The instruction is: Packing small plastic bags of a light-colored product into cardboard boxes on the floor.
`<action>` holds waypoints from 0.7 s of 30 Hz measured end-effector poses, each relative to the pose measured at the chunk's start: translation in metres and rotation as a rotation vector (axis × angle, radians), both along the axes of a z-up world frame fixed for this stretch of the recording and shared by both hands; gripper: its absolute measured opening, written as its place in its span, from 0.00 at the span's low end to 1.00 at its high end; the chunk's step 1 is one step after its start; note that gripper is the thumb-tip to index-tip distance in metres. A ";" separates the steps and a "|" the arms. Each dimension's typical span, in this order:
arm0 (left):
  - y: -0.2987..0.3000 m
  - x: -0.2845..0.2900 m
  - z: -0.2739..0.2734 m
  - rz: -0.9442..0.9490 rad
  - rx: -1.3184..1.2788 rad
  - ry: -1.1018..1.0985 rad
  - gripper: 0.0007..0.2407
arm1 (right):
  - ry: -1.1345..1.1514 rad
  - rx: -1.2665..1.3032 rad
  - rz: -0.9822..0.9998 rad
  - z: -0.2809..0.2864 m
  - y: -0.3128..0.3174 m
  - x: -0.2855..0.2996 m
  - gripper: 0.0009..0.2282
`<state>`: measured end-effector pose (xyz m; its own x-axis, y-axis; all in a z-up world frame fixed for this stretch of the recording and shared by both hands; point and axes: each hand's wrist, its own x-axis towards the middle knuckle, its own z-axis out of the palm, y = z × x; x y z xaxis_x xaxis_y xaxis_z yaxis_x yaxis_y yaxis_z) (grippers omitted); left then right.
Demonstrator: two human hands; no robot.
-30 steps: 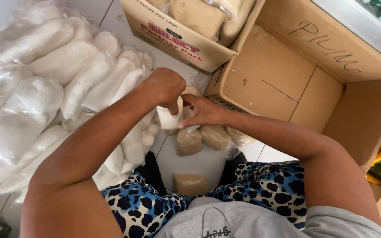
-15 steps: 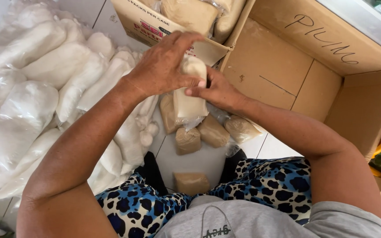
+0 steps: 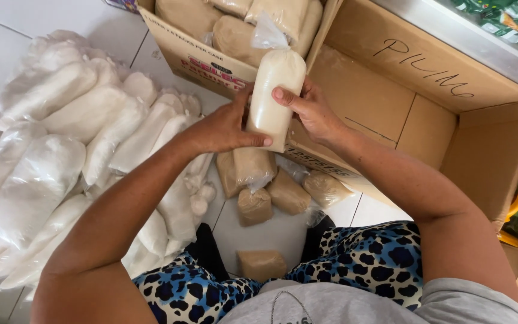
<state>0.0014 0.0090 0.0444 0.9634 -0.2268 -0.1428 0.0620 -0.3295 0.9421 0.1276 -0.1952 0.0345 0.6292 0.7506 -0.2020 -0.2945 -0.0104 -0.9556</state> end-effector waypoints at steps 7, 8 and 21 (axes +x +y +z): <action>-0.015 -0.003 0.026 0.099 0.062 0.026 0.41 | 0.009 0.002 -0.007 0.005 -0.002 0.011 0.31; -0.015 -0.002 0.028 0.124 0.060 -0.003 0.41 | -0.012 -0.022 0.021 0.010 0.000 0.015 0.32; -0.027 0.066 0.043 0.483 0.501 -0.611 0.40 | -0.568 -0.071 -0.194 0.068 0.015 0.072 0.41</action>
